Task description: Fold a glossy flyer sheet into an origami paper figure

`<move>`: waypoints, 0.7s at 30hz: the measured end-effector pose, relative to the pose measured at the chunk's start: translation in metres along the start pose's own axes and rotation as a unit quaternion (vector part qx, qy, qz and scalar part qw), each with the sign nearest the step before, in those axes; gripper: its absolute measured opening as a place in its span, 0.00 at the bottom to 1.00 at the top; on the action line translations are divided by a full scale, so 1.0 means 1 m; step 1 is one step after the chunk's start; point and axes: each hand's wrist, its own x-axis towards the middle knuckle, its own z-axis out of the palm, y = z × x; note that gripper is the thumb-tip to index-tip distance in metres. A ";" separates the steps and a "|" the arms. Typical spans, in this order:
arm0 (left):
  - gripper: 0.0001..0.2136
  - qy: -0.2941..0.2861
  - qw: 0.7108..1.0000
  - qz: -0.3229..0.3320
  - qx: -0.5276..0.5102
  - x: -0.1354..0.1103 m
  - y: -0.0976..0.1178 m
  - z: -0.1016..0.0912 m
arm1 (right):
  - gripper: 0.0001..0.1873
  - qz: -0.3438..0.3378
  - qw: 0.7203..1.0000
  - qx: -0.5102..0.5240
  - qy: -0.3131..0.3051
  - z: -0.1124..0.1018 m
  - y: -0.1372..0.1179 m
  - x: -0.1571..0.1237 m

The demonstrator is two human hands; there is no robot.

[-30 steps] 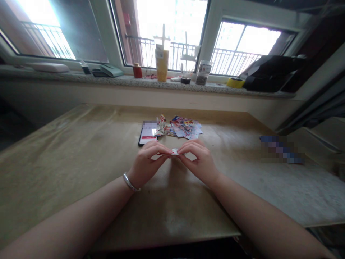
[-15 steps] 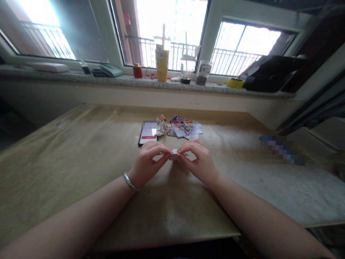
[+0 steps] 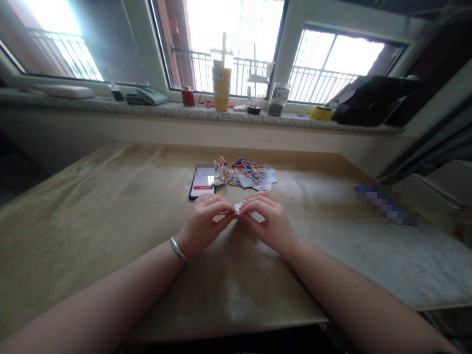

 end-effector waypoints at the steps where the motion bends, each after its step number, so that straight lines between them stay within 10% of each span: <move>1: 0.03 -0.001 1.000 0.004 -0.001 0.000 0.001 0.000 | 0.03 -0.001 1.000 -0.003 -0.003 0.001 -0.001 0.000; 21: 0.06 -0.010 0.999 0.012 0.029 0.000 0.002 -0.001 | 0.04 0.034 0.999 -0.006 -0.005 0.005 -0.004 0.000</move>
